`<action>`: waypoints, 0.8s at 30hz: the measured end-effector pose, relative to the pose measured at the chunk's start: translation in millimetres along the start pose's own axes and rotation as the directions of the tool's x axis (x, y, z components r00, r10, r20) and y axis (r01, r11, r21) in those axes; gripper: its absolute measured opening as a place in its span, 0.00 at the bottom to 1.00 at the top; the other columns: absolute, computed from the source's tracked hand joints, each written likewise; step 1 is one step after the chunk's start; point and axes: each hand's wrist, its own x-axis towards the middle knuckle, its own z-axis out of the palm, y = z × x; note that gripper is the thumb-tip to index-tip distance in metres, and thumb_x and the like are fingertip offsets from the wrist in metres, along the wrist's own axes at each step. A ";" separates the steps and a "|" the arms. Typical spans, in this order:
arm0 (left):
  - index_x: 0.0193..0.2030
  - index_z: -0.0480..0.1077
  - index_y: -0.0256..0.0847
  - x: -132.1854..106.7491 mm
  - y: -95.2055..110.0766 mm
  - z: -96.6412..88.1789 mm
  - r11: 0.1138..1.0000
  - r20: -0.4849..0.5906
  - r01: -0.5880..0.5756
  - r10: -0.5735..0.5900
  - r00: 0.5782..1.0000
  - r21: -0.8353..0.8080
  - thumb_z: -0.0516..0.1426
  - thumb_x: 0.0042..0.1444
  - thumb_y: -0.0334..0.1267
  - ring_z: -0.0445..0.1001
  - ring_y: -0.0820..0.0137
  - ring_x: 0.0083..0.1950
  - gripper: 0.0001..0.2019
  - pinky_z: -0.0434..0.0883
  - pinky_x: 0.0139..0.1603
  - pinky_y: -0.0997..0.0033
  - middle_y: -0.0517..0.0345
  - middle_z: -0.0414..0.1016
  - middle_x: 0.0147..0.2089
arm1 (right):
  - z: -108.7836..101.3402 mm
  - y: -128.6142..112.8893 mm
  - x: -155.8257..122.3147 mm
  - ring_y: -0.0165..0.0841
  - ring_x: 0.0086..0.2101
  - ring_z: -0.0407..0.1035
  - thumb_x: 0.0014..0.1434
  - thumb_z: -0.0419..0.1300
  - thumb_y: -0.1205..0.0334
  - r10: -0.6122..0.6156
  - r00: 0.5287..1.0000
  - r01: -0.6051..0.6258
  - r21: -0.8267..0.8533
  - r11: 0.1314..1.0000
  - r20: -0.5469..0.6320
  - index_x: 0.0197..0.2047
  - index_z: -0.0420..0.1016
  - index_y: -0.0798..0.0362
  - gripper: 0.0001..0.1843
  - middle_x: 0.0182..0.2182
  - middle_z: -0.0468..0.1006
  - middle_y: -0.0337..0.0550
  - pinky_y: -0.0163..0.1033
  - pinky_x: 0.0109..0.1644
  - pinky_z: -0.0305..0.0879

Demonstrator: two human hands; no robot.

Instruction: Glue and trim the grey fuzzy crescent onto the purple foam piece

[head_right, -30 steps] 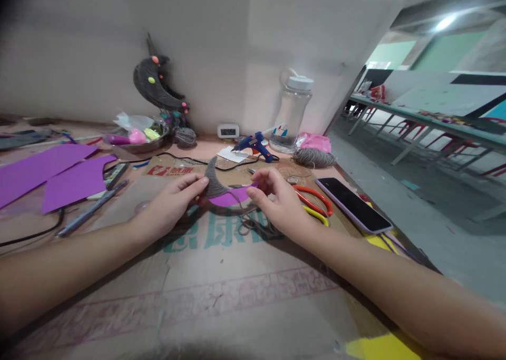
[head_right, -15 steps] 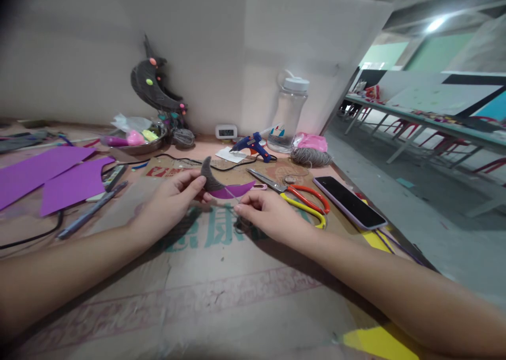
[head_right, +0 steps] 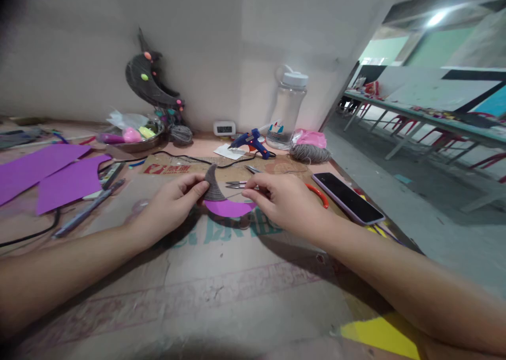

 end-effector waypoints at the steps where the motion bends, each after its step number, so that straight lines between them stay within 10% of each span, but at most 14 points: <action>1: 0.42 0.73 0.40 0.3 -0.7 -0.5 1.000 0.003 -0.006 0.005 1.000 0.018 0.53 0.62 0.42 0.72 0.68 0.34 0.11 0.66 0.35 0.72 0.58 0.77 0.37 | -0.2 0.0 0.6 0.29 0.27 0.67 0.63 0.57 0.53 0.008 1.000 -0.008 0.016 1.000 0.008 0.37 0.78 0.52 0.13 0.28 0.79 0.39 0.34 0.31 0.57; 9: 0.39 0.70 0.40 3.1 -7.3 -1.5 0.998 0.030 -0.062 0.061 0.998 0.028 0.51 0.63 0.39 0.70 0.68 0.39 0.08 0.65 0.40 0.71 0.58 0.75 0.39 | 1.4 6.3 11.9 0.29 0.27 0.66 0.60 0.58 0.53 0.150 0.982 -0.172 0.210 0.962 0.115 0.32 0.78 0.53 0.13 0.26 0.76 0.39 0.34 0.31 0.58; 24: 0.40 0.70 0.44 2.8 -21.4 0.2 0.824 0.378 0.171 0.057 0.924 -0.541 0.59 0.60 0.44 0.71 0.70 0.41 0.07 0.66 0.40 0.71 0.59 0.71 0.40 | 25.9 10.3 11.4 0.22 0.21 0.56 0.58 0.61 0.50 0.158 0.887 -0.411 0.587 0.698 0.434 0.40 0.77 0.55 0.16 0.24 0.68 0.34 0.31 0.23 0.49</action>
